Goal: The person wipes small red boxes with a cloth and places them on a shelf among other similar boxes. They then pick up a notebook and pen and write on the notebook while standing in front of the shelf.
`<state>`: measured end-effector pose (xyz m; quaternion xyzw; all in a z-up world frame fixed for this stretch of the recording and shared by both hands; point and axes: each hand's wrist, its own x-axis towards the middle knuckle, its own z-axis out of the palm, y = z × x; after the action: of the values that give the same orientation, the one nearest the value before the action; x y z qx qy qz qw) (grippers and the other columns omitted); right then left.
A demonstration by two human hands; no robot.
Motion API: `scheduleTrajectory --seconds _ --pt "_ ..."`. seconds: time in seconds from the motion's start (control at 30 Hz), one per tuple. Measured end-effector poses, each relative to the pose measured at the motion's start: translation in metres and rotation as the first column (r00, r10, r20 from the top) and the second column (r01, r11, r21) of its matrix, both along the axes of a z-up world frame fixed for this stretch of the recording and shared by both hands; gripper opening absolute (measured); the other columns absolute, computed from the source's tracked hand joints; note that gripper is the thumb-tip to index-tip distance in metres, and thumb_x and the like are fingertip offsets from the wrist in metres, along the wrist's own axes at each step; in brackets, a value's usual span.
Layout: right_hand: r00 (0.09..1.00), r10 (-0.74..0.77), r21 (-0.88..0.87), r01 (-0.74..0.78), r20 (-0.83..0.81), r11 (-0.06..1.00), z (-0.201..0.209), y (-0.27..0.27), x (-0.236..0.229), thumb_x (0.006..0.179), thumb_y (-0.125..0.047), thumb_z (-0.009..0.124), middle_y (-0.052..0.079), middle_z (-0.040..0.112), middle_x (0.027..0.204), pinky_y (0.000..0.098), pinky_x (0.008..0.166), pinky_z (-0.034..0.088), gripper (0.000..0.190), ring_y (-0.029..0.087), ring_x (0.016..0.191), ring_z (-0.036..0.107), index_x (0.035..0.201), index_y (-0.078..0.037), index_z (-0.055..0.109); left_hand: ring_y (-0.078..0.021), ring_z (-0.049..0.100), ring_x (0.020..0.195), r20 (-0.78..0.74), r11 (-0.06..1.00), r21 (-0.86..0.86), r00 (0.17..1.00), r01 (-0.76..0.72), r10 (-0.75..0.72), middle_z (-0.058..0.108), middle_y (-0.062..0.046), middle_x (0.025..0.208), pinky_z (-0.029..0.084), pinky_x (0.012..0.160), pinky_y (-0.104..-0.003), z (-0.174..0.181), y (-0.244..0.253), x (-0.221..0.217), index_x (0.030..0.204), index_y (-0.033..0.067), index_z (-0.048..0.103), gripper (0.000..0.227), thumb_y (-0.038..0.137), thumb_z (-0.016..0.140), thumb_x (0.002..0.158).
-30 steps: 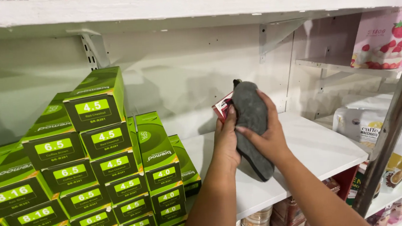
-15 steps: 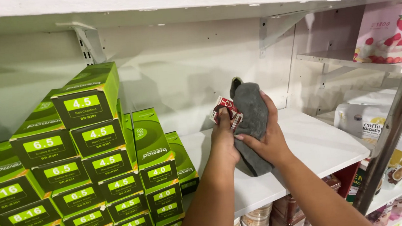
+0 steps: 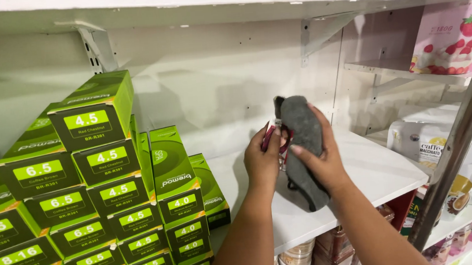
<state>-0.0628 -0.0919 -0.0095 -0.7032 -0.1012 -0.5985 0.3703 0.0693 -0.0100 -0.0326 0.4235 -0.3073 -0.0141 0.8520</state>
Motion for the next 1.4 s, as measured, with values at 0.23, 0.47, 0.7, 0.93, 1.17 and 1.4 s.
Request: scheduleTrajectory --seconds 0.23,0.47,0.7,0.93,1.17,1.4 --pt "0.869 0.492 0.533 -0.394 -0.049 0.749 0.025 0.025 -0.029 0.078 -0.022 0.075 0.01 0.061 0.135 0.039 0.103 0.052 0.078 0.023 0.121 0.062 0.15 -0.015 0.047 -0.0126 0.071 0.075 0.141 0.915 0.37 0.983 -0.162 0.117 0.079 -0.008 0.088 0.057 0.07 -0.028 0.041 0.044 -0.043 0.12 0.008 0.077 0.043 0.04 0.072 0.091" --pt "0.855 0.518 0.8 -0.296 -0.022 0.522 0.026 0.031 -0.031 0.085 -0.048 0.068 0.013 0.064 0.132 0.04 0.097 0.051 0.075 0.026 0.116 0.062 0.148 -0.011 0.051 -0.0095 0.07 0.081 -0.159 0.961 0.108 0.958 0.255 -0.237 0.078 -0.005 0.094 0.057 0.076 -0.025 0.038 0.029 -0.035 0.111 0.0003 0.077 0.045 0.041 0.07 0.094" --pt "0.692 0.547 0.642 -0.156 -0.471 0.75 0.002 0.016 -0.015 0.071 -0.031 0.077 0.01 0.059 0.145 0.0394 0.11 0.043 0.104 0.026 0.131 0.056 0.161 -0.027 0.026 -0.0097 0.071 0.087 -0.106 0.984 0.064 0.979 -0.169 0.175 0.079 -0.003 0.097 0.056 0.082 -0.026 0.025 0.017 -0.024 0.116 0.004 0.073 0.043 0.041 0.058 0.1" --pt "0.616 0.53 0.363 -0.386 -0.582 0.848 0.011 0.022 -0.007 0.077 -0.014 0.08 0.012 0.055 0.149 0.0355 0.115 0.038 0.095 0.024 0.138 0.05 0.158 -0.011 0.031 -0.0121 0.075 0.091 -0.226 0.897 0.023 0.872 -0.441 0.434 0.078 -0.004 0.102 0.057 0.084 -0.028 0.031 0.033 -0.028 0.117 0.0058 0.068 0.043 0.041 0.05 0.101" --pt "0.778 0.619 0.645 -0.42 -0.107 0.638 0.018 0.028 -0.015 0.079 -0.029 0.069 0.011 0.062 0.135 0.0397 0.103 0.049 0.079 0.025 0.12 0.061 0.151 -0.012 0.043 -0.0152 0.071 0.096 -0.428 0.998 -0.019 0.903 -0.053 0.04 0.075 -0.007 0.108 0.055 0.087 -0.029 0.03 0.021 -0.028 0.12 0.0056 0.069 0.046 0.042 0.045 0.106" --pt "0.672 0.687 0.903 -0.065 -0.274 0.424 0.025 0.04 -0.026 0.085 -0.059 0.057 0.017 0.072 0.12 0.0425 0.09 0.053 0.077 0.031 0.103 0.067 0.144 -0.008 0.061 -0.0183 0.07 0.088 -0.34 0.996 0.077 0.938 -0.052 0.075 0.074 -0.009 0.103 0.056 0.079 -0.031 0.031 0.02 -0.028 0.119 0.0003 0.066 0.053 0.043 0.037 0.107"
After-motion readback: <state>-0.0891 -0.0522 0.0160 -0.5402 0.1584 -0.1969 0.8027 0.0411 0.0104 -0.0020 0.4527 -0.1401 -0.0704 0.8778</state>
